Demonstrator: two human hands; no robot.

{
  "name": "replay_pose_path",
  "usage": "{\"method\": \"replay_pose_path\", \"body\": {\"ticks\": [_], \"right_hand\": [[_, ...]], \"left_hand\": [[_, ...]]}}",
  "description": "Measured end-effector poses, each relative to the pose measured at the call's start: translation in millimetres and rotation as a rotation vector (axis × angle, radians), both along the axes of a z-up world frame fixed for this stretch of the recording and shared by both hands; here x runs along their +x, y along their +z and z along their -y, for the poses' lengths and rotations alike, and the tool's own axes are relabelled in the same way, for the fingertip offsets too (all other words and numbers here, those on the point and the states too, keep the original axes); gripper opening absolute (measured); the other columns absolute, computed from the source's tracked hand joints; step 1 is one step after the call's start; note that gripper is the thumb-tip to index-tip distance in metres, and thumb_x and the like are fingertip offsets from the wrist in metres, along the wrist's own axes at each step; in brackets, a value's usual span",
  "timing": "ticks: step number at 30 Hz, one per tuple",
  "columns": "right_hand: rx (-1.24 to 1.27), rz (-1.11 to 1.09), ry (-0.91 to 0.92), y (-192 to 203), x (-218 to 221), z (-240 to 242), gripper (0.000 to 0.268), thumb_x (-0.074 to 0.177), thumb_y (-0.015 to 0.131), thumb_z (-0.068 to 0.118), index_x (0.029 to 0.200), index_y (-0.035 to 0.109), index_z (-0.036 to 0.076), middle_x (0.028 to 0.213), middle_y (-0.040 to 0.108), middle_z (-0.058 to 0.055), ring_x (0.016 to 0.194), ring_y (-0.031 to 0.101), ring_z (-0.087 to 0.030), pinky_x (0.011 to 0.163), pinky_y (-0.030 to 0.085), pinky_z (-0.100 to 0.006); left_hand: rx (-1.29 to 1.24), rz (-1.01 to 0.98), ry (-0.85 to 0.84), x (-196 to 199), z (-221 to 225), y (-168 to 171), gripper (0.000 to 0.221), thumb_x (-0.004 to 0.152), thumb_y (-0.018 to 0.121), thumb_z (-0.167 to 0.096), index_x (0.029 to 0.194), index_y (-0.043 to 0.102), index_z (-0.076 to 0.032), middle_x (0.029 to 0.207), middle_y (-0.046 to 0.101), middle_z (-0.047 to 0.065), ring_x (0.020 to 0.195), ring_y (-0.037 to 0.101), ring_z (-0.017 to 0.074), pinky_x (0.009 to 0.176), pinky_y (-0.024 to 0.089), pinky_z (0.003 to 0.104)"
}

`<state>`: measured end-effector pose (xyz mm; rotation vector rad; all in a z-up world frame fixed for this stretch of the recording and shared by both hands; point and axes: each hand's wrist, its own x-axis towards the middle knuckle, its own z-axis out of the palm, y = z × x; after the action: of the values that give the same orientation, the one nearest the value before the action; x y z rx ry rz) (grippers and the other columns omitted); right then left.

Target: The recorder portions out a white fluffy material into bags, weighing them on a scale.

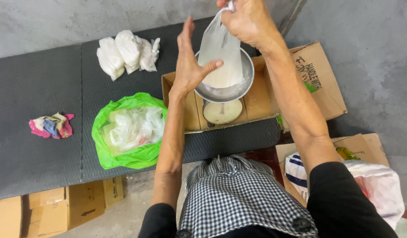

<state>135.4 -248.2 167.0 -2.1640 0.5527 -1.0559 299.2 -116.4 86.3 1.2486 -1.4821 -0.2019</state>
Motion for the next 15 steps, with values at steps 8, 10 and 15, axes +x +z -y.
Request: {"method": "replay_pose_path", "body": {"ticks": [8, 10, 15], "right_hand": [[-0.093, 0.085, 0.329, 28, 4, -28, 0.049, 0.084, 0.045, -0.019, 0.121, 0.068, 0.002, 0.1, 0.056, 0.0, 0.086, 0.049, -0.008, 0.075, 0.043, -0.023], [-0.093, 0.097, 0.377, 31, 1, -34, 0.047, 0.085, 0.044, -0.02, 0.12, 0.067, 0.002, 0.1, 0.056, 0.0, 0.088, 0.049, -0.008, 0.078, 0.044, -0.022], [-0.03, 0.0, 0.541, 52, 1, -60, 0.038, 0.088, 0.052, -0.016, 0.117, 0.067, 0.003, 0.111, 0.057, -0.001, 0.091, 0.053, -0.008, 0.081, 0.046, -0.022]], "left_hand": [[0.272, 0.121, -0.03, -17, 17, -57, 0.14, 0.052, 0.101, -0.05, 0.156, 0.023, 0.003, 0.154, 0.039, 0.031, 0.145, 0.038, 0.0449, 0.123, 0.031, 0.046], [0.288, 0.102, -0.074, -23, 22, -62, 0.134, 0.056, 0.1, -0.052, 0.155, 0.029, 0.002, 0.152, 0.044, 0.029, 0.145, 0.041, 0.0432, 0.123, 0.033, 0.045], [0.272, 0.102, -0.127, -32, 45, -73, 0.108, 0.061, 0.097, -0.052, 0.141, 0.048, 0.001, 0.141, 0.054, 0.025, 0.134, 0.051, 0.0406, 0.113, 0.041, 0.046]]}}
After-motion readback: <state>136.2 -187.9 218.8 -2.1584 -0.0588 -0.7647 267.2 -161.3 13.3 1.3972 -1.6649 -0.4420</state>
